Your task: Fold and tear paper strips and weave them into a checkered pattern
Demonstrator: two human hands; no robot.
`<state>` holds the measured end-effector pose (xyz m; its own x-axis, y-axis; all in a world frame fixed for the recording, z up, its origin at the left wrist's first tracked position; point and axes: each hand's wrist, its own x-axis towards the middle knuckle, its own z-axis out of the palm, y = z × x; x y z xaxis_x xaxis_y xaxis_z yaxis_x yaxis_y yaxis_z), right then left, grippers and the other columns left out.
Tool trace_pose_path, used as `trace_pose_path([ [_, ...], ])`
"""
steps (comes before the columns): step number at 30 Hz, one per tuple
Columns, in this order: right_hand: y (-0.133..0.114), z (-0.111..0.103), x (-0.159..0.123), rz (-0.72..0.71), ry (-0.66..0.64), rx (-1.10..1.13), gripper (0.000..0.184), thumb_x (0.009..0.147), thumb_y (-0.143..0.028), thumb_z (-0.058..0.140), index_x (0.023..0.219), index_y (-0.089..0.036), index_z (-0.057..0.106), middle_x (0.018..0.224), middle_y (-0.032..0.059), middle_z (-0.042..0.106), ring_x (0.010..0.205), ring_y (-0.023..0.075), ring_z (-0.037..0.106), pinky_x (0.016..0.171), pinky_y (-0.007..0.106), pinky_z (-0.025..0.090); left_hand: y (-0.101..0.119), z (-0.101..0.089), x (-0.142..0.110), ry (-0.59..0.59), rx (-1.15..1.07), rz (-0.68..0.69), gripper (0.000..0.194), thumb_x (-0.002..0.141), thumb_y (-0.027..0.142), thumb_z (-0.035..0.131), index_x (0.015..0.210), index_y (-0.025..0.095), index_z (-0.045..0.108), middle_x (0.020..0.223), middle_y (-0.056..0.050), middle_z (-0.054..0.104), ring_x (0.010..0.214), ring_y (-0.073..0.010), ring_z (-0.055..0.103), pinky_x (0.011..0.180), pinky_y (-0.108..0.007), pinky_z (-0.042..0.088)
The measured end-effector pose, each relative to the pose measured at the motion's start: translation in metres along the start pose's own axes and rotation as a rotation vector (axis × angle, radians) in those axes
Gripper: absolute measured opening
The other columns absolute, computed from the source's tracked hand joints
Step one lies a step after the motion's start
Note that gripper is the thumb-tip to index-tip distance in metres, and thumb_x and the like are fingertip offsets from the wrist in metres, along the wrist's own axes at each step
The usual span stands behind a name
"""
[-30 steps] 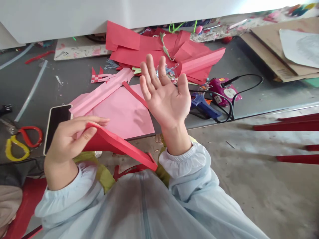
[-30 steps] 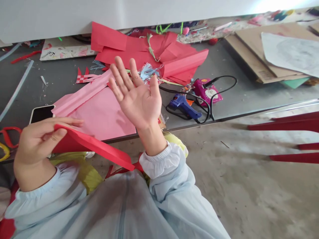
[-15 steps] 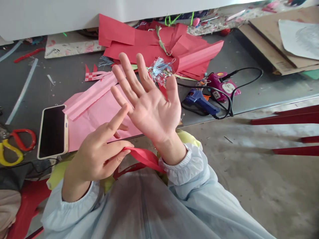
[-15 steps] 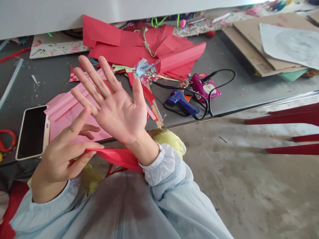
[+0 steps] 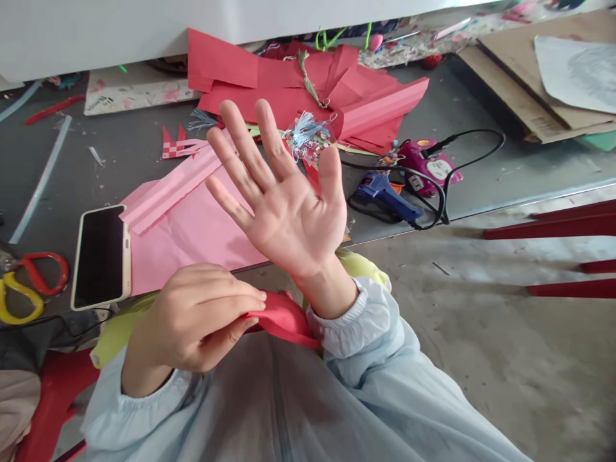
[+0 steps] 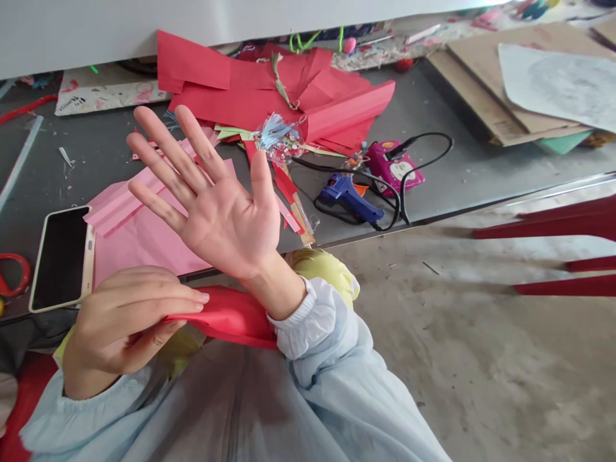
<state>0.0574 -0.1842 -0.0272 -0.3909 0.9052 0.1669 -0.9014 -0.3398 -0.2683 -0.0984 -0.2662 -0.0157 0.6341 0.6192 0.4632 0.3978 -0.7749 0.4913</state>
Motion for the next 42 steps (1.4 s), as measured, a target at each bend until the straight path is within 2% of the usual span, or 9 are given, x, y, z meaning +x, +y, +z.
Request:
trace_pose_path([
  [3, -0.002, 0.002, 0.0, 0.045, 0.009, 0.107, 0.085, 0.083, -0.076, 0.014, 0.157, -0.037, 0.034, 0.146, -0.0006, 0.061, 0.153, 0.0182, 0.035, 0.119, 0.057, 0.035, 0.002, -0.001, -0.002, 0.029, 0.02, -0.056, 0.015, 0.094, 0.016, 0.058, 0.098, 0.021, 0.071, 0.102, -0.005, 0.08, 0.087, -0.0145, 0.074, 0.079, -0.029, 0.06],
  [8, 0.0, -0.001, 0.001, 0.083, -0.024, 0.158, 0.084, 0.079, -0.079, 0.024, 0.152, -0.041, 0.041, 0.149, -0.0018, 0.059, 0.155, 0.0198, 0.031, 0.122, 0.06, 0.027, -0.005, 0.002, -0.001, 0.058, 0.037, -0.001, 0.011, 0.091, 0.016, 0.06, 0.094, 0.02, 0.07, 0.15, -0.011, 0.058, 0.095, -0.0151, 0.074, 0.077, -0.029, 0.062],
  [12, 0.004, -0.011, 0.005, 0.025, -0.106, 0.081, 0.081, 0.078, -0.082, 0.022, 0.13, -0.035, 0.06, 0.142, 0.0018, 0.063, 0.148, 0.0229, 0.042, 0.118, 0.059, 0.035, -0.007, 0.005, 0.001, -0.009, 0.076, 0.007, 0.012, 0.09, 0.013, 0.059, 0.09, 0.018, 0.07, 0.139, -0.012, 0.066, 0.09, -0.0165, 0.075, 0.077, -0.029, 0.061],
  [16, 0.004, -0.011, 0.006, 0.043, -0.097, 0.037, 0.078, 0.081, -0.078, 0.015, 0.132, -0.037, 0.057, 0.137, -0.0006, 0.065, 0.14, 0.02, 0.052, 0.113, 0.053, 0.044, -0.005, 0.008, 0.005, -0.027, 0.07, 0.024, 0.013, 0.091, 0.013, 0.058, 0.089, 0.018, 0.07, 0.135, -0.013, 0.069, 0.076, -0.0153, 0.075, 0.07, -0.03, 0.06],
  [21, 0.006, -0.01, 0.008, 0.02, -0.045, 0.014, 0.088, 0.08, -0.081, 0.017, 0.152, -0.035, 0.038, 0.153, 0.0031, 0.052, 0.151, 0.0203, 0.038, 0.115, 0.059, 0.037, -0.003, 0.01, 0.009, -0.037, 0.036, 0.054, 0.01, 0.091, 0.011, 0.059, 0.088, 0.017, 0.067, 0.131, -0.014, 0.071, 0.073, -0.0135, 0.075, 0.068, -0.028, 0.059],
  [25, 0.011, -0.016, 0.007, 0.016, -0.123, 0.006, 0.082, 0.082, -0.081, 0.022, 0.147, -0.036, 0.045, 0.156, 0.0033, 0.048, 0.155, 0.0193, 0.03, 0.118, 0.059, 0.034, -0.002, 0.007, 0.006, -0.036, 0.004, 0.031, 0.012, 0.092, 0.014, 0.058, 0.092, 0.017, 0.069, 0.125, -0.014, 0.074, 0.078, -0.0143, 0.075, 0.072, -0.028, 0.06],
  [34, 0.028, -0.011, 0.001, 0.063, -0.259, 0.011, 0.077, 0.079, -0.086, 0.029, 0.128, -0.036, 0.059, 0.15, 0.0022, 0.054, 0.149, 0.0219, 0.041, 0.111, 0.055, 0.045, -0.003, 0.001, -0.007, 0.044, 0.145, -0.053, 0.018, 0.091, 0.02, 0.059, 0.099, 0.025, 0.074, 0.172, -0.003, 0.019, 0.085, -0.0149, 0.072, 0.069, -0.032, 0.061],
  [39, 0.031, -0.017, 0.004, 0.173, -0.255, 0.036, 0.093, 0.069, -0.095, 0.029, 0.13, -0.033, 0.061, 0.15, 0.0059, 0.056, 0.148, 0.0265, 0.043, 0.108, 0.053, 0.048, -0.001, 0.002, -0.001, 0.049, 0.208, -0.035, 0.017, 0.089, 0.019, 0.059, 0.097, 0.023, 0.074, 0.17, -0.005, 0.022, 0.073, -0.0125, 0.071, 0.058, -0.03, 0.054],
  [42, 0.032, -0.018, 0.0, 0.181, -0.298, 0.022, 0.086, 0.076, -0.089, 0.031, 0.135, -0.033, 0.06, 0.157, 0.0052, 0.05, 0.151, 0.025, 0.039, 0.11, 0.052, 0.046, 0.001, 0.004, 0.003, 0.038, 0.185, -0.01, 0.014, 0.089, 0.016, 0.059, 0.091, 0.02, 0.072, 0.16, -0.01, 0.045, 0.068, -0.0119, 0.069, 0.059, -0.029, 0.054],
])
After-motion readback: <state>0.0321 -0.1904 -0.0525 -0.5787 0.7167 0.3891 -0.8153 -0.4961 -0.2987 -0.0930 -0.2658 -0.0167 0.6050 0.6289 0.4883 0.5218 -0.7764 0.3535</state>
